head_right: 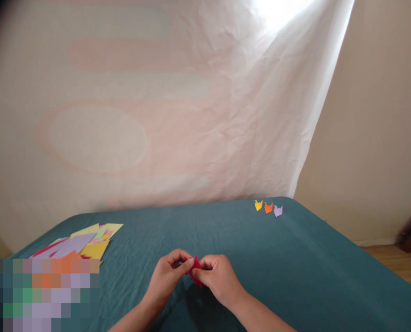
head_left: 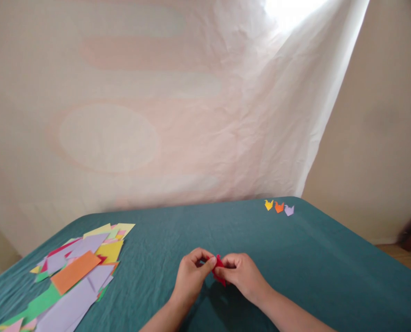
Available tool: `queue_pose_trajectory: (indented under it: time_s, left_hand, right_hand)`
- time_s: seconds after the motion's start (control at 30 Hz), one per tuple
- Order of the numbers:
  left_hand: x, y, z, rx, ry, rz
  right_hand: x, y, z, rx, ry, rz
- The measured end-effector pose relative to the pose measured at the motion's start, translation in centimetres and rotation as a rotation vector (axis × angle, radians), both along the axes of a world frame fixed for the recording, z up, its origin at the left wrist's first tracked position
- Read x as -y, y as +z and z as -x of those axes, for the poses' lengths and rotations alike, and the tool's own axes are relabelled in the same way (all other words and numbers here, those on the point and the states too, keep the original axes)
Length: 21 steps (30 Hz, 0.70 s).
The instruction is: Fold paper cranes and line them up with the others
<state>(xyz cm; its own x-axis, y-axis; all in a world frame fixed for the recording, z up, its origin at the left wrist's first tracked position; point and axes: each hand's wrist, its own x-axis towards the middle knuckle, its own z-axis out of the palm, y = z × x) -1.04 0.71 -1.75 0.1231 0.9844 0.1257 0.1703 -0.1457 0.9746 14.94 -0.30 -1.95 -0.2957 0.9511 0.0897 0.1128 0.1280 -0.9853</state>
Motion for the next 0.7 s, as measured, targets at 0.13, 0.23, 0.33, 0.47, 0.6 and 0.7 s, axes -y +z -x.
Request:
queue_pose_trajectory:
  time_s: [0.13,0.23,0.33,0.47,0.6,0.7]
  left_hand:
    - [-0.1,0.0,0.1,0.061,0.011,0.029]
    - [-0.7,0.4,0.8,0.140,0.046,0.065]
    - [-1.3,1.1,1.7,0.161,0.193,0.033]
    - [-0.7,1.6,1.2,0.001,0.156,0.052]
    - [0.8,0.8,-1.0,-0.064,-0.062,0.114]
    - [1.2,0.3,-1.9,-0.022,-0.150,0.121]
  right_hand:
    - [0.0,0.2,0.1,-0.012,0.003,0.045]
    - [0.1,-0.1,0.1,0.007,-0.004,0.061]
    - [0.1,-0.5,0.1,0.035,-0.064,0.045]
    - [-0.3,-0.7,-0.3,0.240,-0.322,-0.143]
    - [0.0,-0.6,-0.7,0.633,-0.426,-0.493]
    - [0.7,-0.3,-0.6,0.797,-0.389,-0.671]
